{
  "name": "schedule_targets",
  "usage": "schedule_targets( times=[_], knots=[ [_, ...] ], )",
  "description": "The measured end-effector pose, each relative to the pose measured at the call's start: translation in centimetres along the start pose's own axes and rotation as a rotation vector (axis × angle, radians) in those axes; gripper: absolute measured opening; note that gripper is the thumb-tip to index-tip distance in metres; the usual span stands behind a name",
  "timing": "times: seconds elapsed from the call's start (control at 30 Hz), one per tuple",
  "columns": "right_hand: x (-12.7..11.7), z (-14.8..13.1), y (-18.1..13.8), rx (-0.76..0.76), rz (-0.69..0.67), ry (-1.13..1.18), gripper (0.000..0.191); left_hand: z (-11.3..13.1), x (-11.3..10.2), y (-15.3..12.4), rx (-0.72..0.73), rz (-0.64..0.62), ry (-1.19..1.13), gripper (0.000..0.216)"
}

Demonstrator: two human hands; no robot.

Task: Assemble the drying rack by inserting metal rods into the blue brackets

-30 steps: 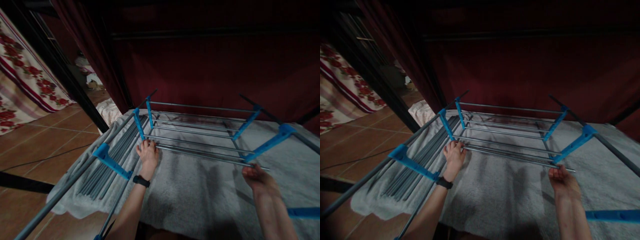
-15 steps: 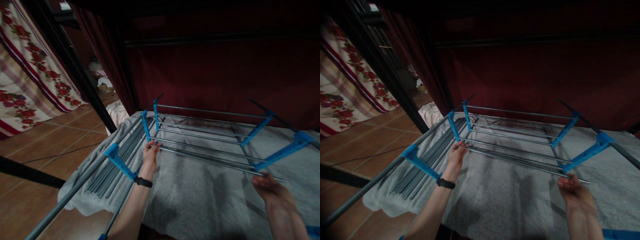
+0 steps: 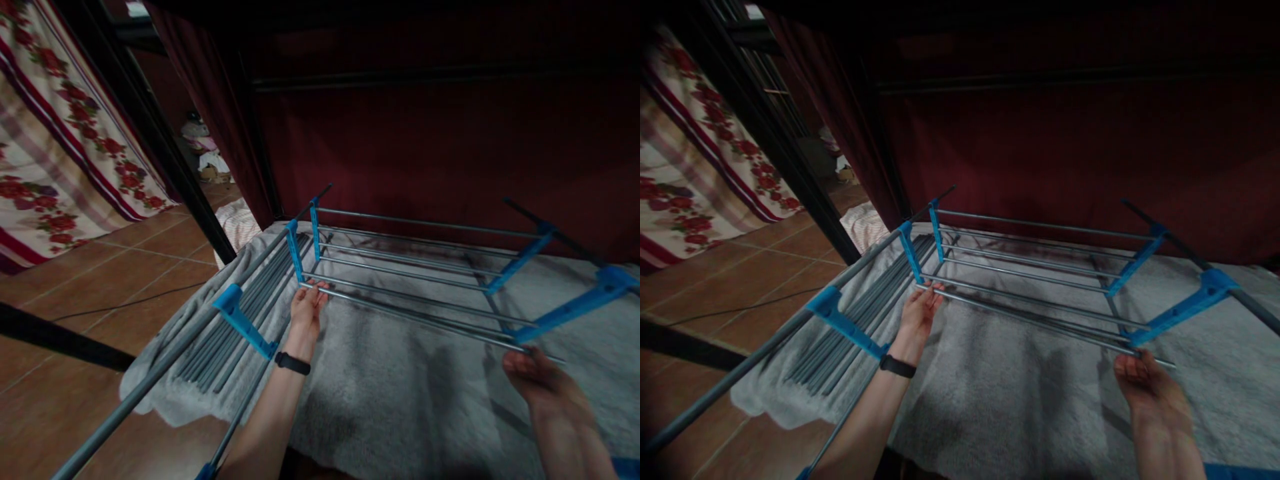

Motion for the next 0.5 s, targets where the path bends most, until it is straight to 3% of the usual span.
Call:
schedule_targets(
  times=[0.5],
  knots=[
    [0.25, 0.26, 0.05, 0.024, 0.001, 0.006, 0.037, -0.57, 1.08, -0.7, -0.014, -0.045, 0.025, 0.013]
  ],
)
Point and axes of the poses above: each hand's wrist, its own y-axis towards the middle knuckle, its own x-axis out of the palm, z = x × y, the point moved 7 cm from there along y, towards the middle knuckle, and after that the axes turned 7 degrees about -x, right-handed, at the moved point
